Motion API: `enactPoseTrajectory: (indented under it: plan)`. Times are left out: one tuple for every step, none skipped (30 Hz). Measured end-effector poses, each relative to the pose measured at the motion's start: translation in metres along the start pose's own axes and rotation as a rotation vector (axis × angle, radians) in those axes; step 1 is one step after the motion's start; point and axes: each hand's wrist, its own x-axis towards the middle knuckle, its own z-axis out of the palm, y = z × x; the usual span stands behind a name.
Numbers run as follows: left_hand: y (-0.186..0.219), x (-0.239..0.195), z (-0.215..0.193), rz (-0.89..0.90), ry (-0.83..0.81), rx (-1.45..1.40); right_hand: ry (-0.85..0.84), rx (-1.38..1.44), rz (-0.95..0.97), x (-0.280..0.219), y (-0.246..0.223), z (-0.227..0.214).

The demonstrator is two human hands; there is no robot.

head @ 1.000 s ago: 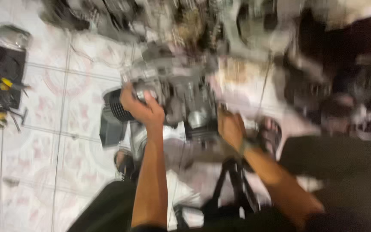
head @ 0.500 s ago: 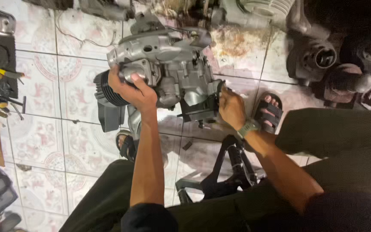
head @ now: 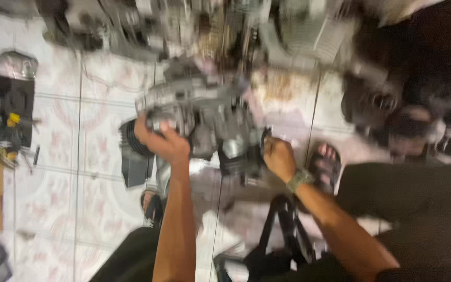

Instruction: The person cleans a motorcycle engine block using a yellow toothbrush and a black cloth. They scrub various parts of the engine, including the cylinder head and crankcase, while wiping away debris with the cloth.

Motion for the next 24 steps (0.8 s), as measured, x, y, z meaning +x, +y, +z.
enactPoseTrajectory:
  plan:
    - [0.001, -0.005, -0.01, 0.005, -0.032, 0.008, -0.003, -0.023, -0.054, -0.007, 0.01, 0.009]
    - [0.0, -0.012, -0.02, 0.01, -0.064, 0.016, -0.007, -0.046, -0.108, -0.015, 0.021, 0.02]
    - [0.006, -0.021, -0.035, -0.009, -0.099, 0.045, -0.042, -0.039, -0.075, -0.042, 0.01, 0.014]
    - [0.012, -0.028, -0.047, 0.005, -0.096, 0.034, -0.08, -0.015, 0.012, -0.067, -0.003, 0.007]
    - [0.016, -0.007, -0.017, 0.056, -0.018, -0.025, -0.053, -0.002, 0.027, -0.03, -0.009, 0.0]
    - [0.014, 0.005, -0.005, 0.075, 0.023, -0.045, -0.024, -0.004, -0.013, -0.001, -0.003, 0.003]
    - [0.011, 0.0, -0.013, 0.072, -0.029, 0.004, -0.043, 0.017, 0.01, -0.005, 0.002, 0.006]
    - [0.008, -0.007, -0.022, 0.07, -0.081, 0.054, -0.061, 0.039, 0.033, -0.011, 0.008, 0.011]
    - [0.008, -0.018, -0.037, 0.05, -0.123, 0.082, -0.098, 0.045, 0.072, -0.039, 0.0, 0.009]
    - [0.009, -0.026, -0.05, 0.065, -0.137, 0.068, -0.109, 0.012, 0.112, -0.064, -0.01, 0.005]
    - [0.007, -0.004, -0.018, 0.117, -0.066, 0.005, -0.052, -0.031, 0.071, -0.023, -0.013, 0.003]
    - [0.01, 0.006, -0.008, 0.134, -0.022, -0.016, -0.021, -0.035, 0.03, -0.001, 0.0, 0.008]
    - [0.013, 0.001, -0.015, 0.102, -0.04, 0.04, -0.042, -0.031, 0.026, -0.005, 0.013, 0.016]
    - [0.015, -0.007, -0.023, 0.07, -0.057, 0.097, -0.062, -0.027, 0.022, -0.011, 0.028, 0.025]
    - [0.011, -0.015, -0.031, 0.051, -0.104, 0.127, -0.102, -0.02, 0.065, -0.032, 0.02, 0.021]
    - [0.006, -0.022, -0.038, 0.076, -0.116, 0.078, -0.11, 0.012, 0.106, -0.051, 0.012, 0.017]
    - [-0.002, -0.005, -0.014, 0.132, -0.051, -0.002, -0.069, 0.041, 0.075, -0.018, 0.007, 0.015]
    - [0.001, -0.004, -0.018, 0.144, -0.022, -0.005, -0.058, 0.045, 0.046, -0.013, 0.011, 0.018]
    - [0.005, -0.005, -0.021, 0.147, -0.036, 0.004, -0.077, -0.009, 0.067, -0.013, 0.017, 0.021]
    - [0.008, -0.009, -0.023, 0.151, -0.051, 0.013, -0.094, -0.062, 0.089, -0.014, 0.025, 0.025]
    - [0.012, -0.01, -0.027, 0.135, -0.085, 0.03, -0.121, -0.061, 0.12, -0.023, 0.005, 0.009]
    - [0.015, -0.012, -0.031, 0.135, -0.09, 0.011, -0.132, -0.095, 0.088, -0.031, -0.014, -0.006]
    - [0.015, -0.001, -0.018, 0.156, -0.049, -0.028, -0.109, -0.131, 0.014, -0.011, -0.031, -0.019]
    - [0.016, -0.005, -0.026, 0.161, -0.038, -0.032, -0.101, -0.131, 0.004, -0.018, -0.011, 0.0]
